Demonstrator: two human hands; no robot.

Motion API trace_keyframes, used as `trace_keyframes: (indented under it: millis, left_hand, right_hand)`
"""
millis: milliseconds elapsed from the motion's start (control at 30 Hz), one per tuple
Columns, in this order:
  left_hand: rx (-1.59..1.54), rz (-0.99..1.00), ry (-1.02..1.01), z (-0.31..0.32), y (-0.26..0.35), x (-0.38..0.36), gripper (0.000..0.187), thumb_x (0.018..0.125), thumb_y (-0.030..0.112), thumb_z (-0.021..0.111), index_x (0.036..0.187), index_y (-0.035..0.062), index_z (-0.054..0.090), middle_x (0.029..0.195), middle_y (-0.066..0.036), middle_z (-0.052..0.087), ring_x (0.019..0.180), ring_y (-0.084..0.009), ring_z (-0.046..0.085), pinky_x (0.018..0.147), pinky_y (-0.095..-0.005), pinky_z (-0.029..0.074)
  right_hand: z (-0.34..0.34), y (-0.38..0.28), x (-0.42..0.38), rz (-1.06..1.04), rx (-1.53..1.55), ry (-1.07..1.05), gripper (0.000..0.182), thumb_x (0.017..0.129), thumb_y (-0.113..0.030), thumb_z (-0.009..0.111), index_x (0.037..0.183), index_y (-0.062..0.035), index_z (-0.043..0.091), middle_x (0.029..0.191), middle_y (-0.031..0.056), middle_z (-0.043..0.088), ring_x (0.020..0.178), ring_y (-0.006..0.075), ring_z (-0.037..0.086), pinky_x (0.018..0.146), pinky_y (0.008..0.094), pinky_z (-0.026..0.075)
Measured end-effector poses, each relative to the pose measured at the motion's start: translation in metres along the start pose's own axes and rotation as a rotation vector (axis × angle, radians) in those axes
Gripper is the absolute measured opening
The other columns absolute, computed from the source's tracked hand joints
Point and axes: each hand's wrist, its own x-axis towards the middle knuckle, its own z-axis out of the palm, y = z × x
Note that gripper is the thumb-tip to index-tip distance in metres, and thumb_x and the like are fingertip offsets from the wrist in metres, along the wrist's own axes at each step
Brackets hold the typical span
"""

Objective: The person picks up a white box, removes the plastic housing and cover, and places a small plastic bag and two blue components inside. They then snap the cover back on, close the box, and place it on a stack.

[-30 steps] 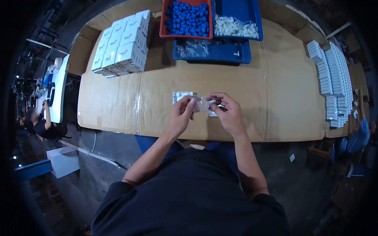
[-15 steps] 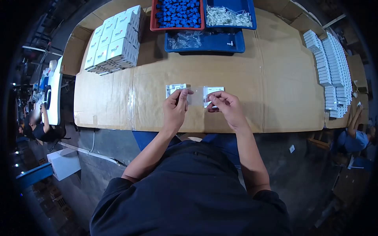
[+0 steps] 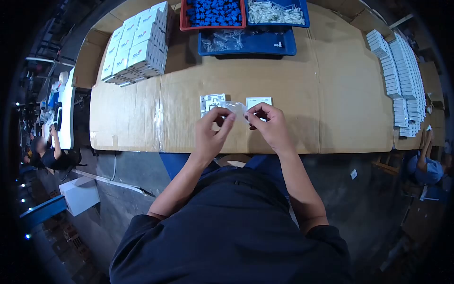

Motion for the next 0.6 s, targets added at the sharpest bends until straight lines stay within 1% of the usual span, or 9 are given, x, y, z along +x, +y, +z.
trace_keyframes:
  millis: [33, 67, 167, 233, 333, 433, 600]
  left_hand:
    - [-0.010, -0.008, -0.079, 0.003, 0.001, 0.000, 0.016, 0.099, 0.014, 0.073, 0.106, 0.0007, 0.070, 0.086, -0.003, 0.069, 0.072, -0.0073, 0.060, 0.063, -0.0234, 0.047]
    - [-0.031, -0.058, -0.101, 0.006, 0.004, 0.000, 0.016, 0.099, 0.016, 0.073, 0.103, 0.0004, 0.070, 0.086, -0.004, 0.072, 0.075, -0.0069, 0.063, 0.064, -0.0237, 0.048]
    - [-0.175, -0.258, -0.072, 0.009, 0.007, -0.005, 0.017, 0.100, 0.017, 0.072, 0.104, 0.0009, 0.071, 0.082, -0.003, 0.071, 0.073, -0.0066, 0.063, 0.063, -0.0237, 0.048]
    - [-0.172, -0.270, -0.092, 0.009, 0.001, -0.008, 0.018, 0.100, 0.018, 0.072, 0.104, 0.0013, 0.072, 0.081, -0.003, 0.071, 0.073, -0.0065, 0.063, 0.064, -0.0234, 0.048]
    - [-0.136, -0.282, -0.123, 0.007, -0.001, -0.012, 0.018, 0.100, 0.019, 0.072, 0.104, 0.0015, 0.073, 0.082, -0.003, 0.073, 0.074, -0.0067, 0.064, 0.064, -0.0231, 0.048]
    - [-0.100, -0.267, -0.159, 0.007, -0.005, -0.015, 0.019, 0.100, 0.019, 0.071, 0.104, 0.0008, 0.073, 0.084, -0.004, 0.074, 0.075, -0.0075, 0.066, 0.063, -0.0238, 0.049]
    - [-0.069, -0.257, -0.162, 0.012, -0.012, -0.022, 0.018, 0.101, 0.016, 0.070, 0.106, -0.0007, 0.072, 0.085, -0.007, 0.075, 0.075, -0.0094, 0.068, 0.062, -0.0264, 0.051]
  right_hand:
    - [0.003, -0.001, -0.002, -0.019, -0.019, -0.010, 0.005, 0.097, -0.005, 0.071, 0.099, -0.0009, 0.071, 0.087, 0.0027, 0.071, 0.078, 0.0088, 0.065, 0.071, 0.0256, 0.056]
    - [0.006, -0.001, -0.003, -0.030, -0.025, -0.026, 0.005, 0.097, -0.005, 0.071, 0.099, -0.0006, 0.071, 0.088, 0.0025, 0.070, 0.079, 0.0089, 0.065, 0.072, 0.0255, 0.056]
    - [0.008, 0.001, -0.006, -0.092, -0.083, -0.056, 0.004, 0.097, -0.003, 0.070, 0.099, 0.0003, 0.072, 0.092, 0.0020, 0.070, 0.081, 0.0095, 0.065, 0.072, 0.0258, 0.054]
    - [0.007, 0.008, -0.006, -0.158, -0.180, -0.071, 0.004, 0.096, -0.002, 0.070, 0.099, 0.0009, 0.072, 0.095, 0.0020, 0.070, 0.083, 0.0103, 0.065, 0.072, 0.0270, 0.053]
    - [0.006, 0.011, -0.010, -0.145, -0.210, -0.078, 0.005, 0.095, -0.001, 0.071, 0.099, 0.0007, 0.072, 0.097, 0.0036, 0.070, 0.084, 0.0124, 0.066, 0.072, 0.0291, 0.052]
    - [0.005, 0.008, -0.014, -0.157, -0.333, -0.103, 0.004, 0.094, -0.002, 0.072, 0.098, 0.0006, 0.072, 0.096, 0.0048, 0.070, 0.084, 0.0134, 0.066, 0.071, 0.0295, 0.052]
    - [0.002, 0.007, -0.016, -0.115, -0.375, -0.119, 0.006, 0.093, -0.004, 0.074, 0.096, 0.0007, 0.072, 0.093, 0.0044, 0.071, 0.083, 0.0135, 0.066, 0.070, 0.0285, 0.051]
